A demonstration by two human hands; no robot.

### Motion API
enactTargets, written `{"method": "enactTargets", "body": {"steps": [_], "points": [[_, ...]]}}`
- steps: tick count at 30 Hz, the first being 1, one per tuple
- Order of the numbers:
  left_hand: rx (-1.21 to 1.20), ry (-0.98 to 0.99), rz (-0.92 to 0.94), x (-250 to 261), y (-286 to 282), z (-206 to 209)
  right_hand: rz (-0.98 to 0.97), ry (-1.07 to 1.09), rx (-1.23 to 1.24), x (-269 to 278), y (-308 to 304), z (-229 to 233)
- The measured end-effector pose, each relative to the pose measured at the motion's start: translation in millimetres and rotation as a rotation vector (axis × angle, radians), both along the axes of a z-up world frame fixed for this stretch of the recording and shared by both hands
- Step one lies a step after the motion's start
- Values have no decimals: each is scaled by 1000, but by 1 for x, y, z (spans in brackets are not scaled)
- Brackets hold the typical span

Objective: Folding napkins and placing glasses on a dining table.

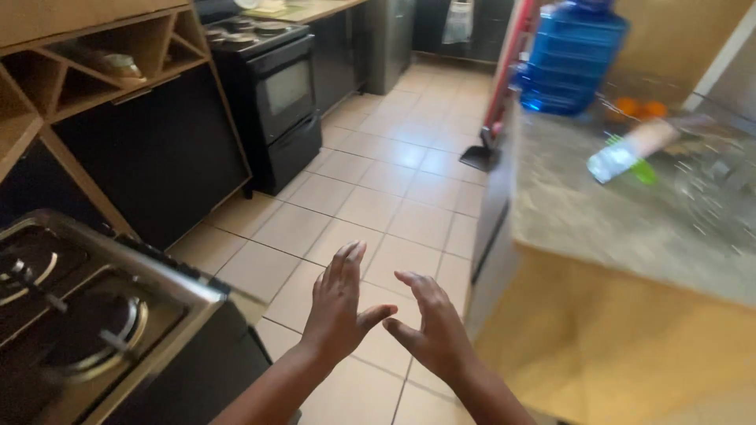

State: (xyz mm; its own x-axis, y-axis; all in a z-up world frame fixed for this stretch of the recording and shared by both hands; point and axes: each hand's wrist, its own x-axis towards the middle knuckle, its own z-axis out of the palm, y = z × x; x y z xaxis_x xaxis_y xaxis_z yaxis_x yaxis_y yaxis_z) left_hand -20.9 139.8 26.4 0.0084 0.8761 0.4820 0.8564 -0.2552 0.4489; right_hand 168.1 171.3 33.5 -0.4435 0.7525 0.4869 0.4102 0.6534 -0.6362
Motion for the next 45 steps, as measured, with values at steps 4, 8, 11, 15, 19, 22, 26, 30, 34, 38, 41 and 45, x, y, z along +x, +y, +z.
{"method": "enactTargets", "body": {"steps": [4,8,11,15,19,22,26,30,34,38,41,45], "points": [[6,-13,60,-32,92,7,94,-29,-65,-41,93,3],[58,2,51,-78,209,9,133,-44,28,-88,211,-6],[63,-8,66,-115,286,-1,139,-52,35,-123,291,-10],[81,-25,106,-171,393,-2,107,-73,18,-165,405,5],[8,-49,114,-205,491,10,74,-85,-21,-191,500,8],[-30,-38,101,-217,569,12,55,-41,-18,-199,570,17],[-30,-33,74,-226,677,8,43,-13,-34,-215,683,10],[7,-64,55,-230,789,2,46,-25,-49,-234,806,13],[-29,-51,100,-252,914,30,78,32,-171,-257,931,30],[15,-19,148,-284,1007,33,148,6,-8,-287,1046,40],[78,-5,178,-319,1073,34,173,0,-9,-317,1116,51],[5,-14,230,-361,1160,34,237,12,15,-356,1212,33]]}}
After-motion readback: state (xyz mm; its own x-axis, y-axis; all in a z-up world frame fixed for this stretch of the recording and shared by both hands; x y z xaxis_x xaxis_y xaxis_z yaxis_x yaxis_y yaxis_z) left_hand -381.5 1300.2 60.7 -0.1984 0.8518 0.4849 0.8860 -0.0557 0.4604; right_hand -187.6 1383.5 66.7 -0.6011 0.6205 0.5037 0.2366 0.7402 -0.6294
